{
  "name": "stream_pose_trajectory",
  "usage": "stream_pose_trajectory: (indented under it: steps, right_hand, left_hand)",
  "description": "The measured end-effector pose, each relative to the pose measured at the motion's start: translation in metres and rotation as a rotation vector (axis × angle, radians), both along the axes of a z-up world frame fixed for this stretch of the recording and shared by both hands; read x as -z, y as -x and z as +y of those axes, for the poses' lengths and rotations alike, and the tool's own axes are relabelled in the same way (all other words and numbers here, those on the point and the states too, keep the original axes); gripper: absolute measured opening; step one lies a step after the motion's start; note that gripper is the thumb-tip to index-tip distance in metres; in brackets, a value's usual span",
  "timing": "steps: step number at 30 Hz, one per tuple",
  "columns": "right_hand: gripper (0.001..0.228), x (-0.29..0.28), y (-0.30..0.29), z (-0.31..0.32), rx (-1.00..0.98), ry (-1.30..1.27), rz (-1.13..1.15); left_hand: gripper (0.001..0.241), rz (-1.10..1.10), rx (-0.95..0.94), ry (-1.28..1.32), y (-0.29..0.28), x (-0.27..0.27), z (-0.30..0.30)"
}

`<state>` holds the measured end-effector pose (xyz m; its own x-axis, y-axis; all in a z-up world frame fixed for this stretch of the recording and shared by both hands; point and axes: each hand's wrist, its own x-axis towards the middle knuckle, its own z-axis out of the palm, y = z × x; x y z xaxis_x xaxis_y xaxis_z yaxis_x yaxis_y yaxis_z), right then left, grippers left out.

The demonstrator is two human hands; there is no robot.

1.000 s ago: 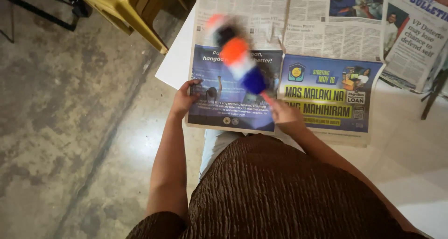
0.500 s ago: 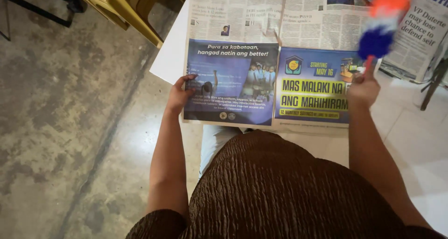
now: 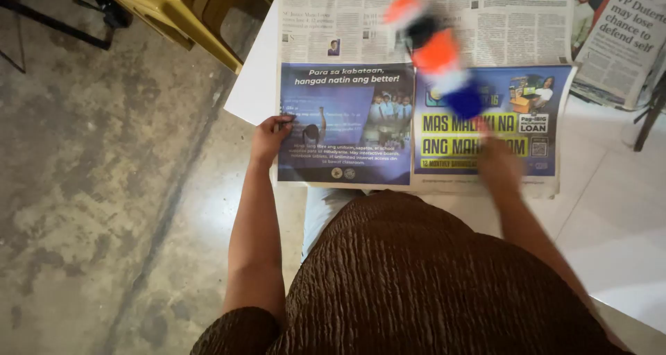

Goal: Dusting and flipping through old newspapers to clean them on a table.

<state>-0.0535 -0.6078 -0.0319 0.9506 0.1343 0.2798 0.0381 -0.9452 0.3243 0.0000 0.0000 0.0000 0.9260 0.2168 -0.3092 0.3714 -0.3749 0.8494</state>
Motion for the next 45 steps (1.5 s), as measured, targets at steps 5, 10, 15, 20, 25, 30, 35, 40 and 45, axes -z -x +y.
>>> stream_pose_trajectory:
  steps: [5,10,15,20,25,30,35,40,45]
  right_hand:
    - [0.033,-0.047,-0.005,-0.070,0.566,-0.616,0.100]
    - [0.025,-0.045,0.008,-0.036,0.282,-0.654,-0.255]
    - [0.025,-0.172,0.063,0.106,0.022,-0.393,0.407]
    - [0.029,-0.115,0.093,0.027,0.300,-0.284,0.504]
    - [0.034,-0.099,0.108,-0.050,0.358,-0.222,0.037]
    - [0.048,-0.100,0.052,-0.041,0.376,-0.884,-0.413]
    - [0.046,-0.125,-0.022,0.026,0.156,-0.617,-0.044]
    - [0.061,-0.179,-0.068,0.081,0.003,-0.494,0.365]
    - [0.060,-0.154,-0.092,0.025,0.320,-0.702,0.354]
  left_hand:
    - [0.024,-0.004,-0.006,0.014,-0.004,0.000,-0.003]
    - [0.023,0.010,-0.026,0.030,-0.004,0.007,-0.004]
    - [0.022,0.021,-0.026,0.020,-0.007,0.013,-0.001]
    - [0.024,0.022,-0.015,-0.008,-0.007,0.007,-0.003]
    - [0.019,0.016,-0.056,0.172,-0.003,-0.033,-0.011]
    - [0.019,0.074,-0.077,0.097,-0.002,-0.044,-0.016]
    - [0.019,0.091,-0.098,0.124,-0.003,-0.054,-0.021]
    - [0.019,0.102,-0.127,0.152,-0.003,-0.050,-0.021]
    - [0.019,0.036,-0.111,0.191,-0.002,-0.045,-0.019]
